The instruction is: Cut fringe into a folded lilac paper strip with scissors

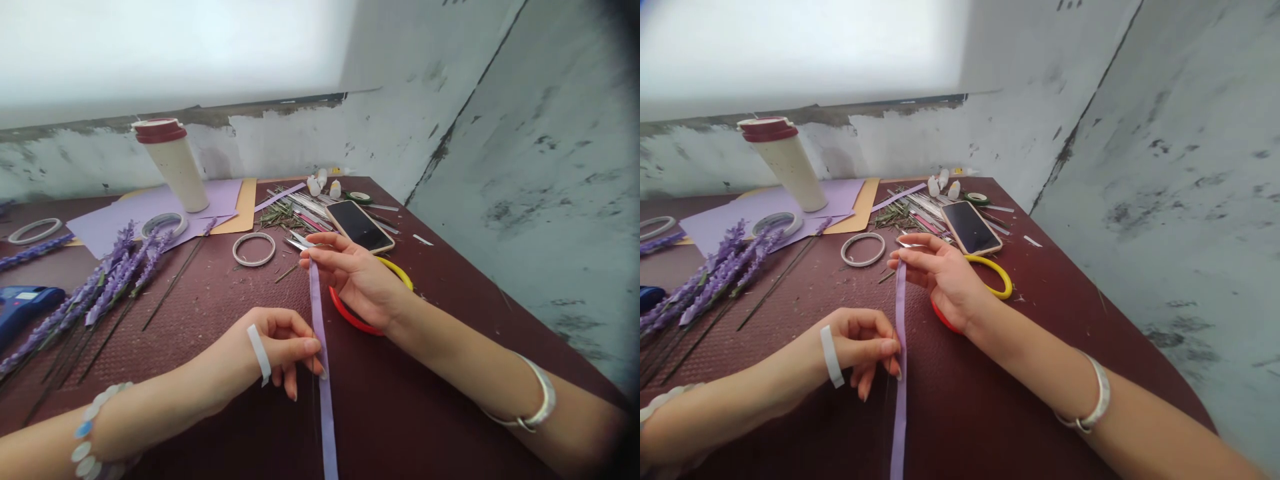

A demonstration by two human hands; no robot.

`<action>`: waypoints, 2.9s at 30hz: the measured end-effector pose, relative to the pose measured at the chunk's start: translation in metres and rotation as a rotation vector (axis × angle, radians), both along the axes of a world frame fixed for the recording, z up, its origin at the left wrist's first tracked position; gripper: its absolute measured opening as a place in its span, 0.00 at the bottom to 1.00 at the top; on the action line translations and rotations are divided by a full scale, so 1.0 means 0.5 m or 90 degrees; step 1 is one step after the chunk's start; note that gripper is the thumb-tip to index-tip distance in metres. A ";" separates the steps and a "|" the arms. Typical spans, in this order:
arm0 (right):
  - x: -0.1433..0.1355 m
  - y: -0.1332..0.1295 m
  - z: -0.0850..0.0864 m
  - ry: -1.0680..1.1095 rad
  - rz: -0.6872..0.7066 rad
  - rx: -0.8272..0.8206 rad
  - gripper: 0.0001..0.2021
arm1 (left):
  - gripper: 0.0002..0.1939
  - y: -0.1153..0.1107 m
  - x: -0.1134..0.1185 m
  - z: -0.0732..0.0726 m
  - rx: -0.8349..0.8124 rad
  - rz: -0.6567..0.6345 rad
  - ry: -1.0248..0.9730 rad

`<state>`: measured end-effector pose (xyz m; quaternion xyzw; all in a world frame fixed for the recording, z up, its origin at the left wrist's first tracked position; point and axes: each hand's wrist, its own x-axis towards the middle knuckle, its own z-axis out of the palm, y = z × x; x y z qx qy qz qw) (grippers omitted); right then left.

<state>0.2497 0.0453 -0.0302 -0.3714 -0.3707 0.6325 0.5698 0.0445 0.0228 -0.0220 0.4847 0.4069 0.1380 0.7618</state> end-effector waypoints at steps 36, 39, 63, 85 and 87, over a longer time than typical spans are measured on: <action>0.016 0.006 0.003 0.007 -0.052 -0.019 0.19 | 0.25 -0.018 -0.009 -0.019 -0.091 -0.116 -0.018; 0.023 0.011 -0.002 -0.006 -0.070 -0.011 0.19 | 0.20 -0.020 -0.015 -0.029 -0.090 -0.134 -0.036; -0.002 -0.013 0.012 0.001 -0.056 -0.048 0.20 | 0.26 0.009 -0.020 0.023 0.293 0.005 0.161; -0.011 -0.034 0.037 -0.182 0.100 -0.014 0.19 | 0.20 0.033 -0.032 -0.011 -0.005 0.028 -0.109; -0.009 -0.032 0.040 -0.190 0.102 -0.012 0.19 | 0.21 0.035 -0.032 -0.012 -0.006 0.026 -0.139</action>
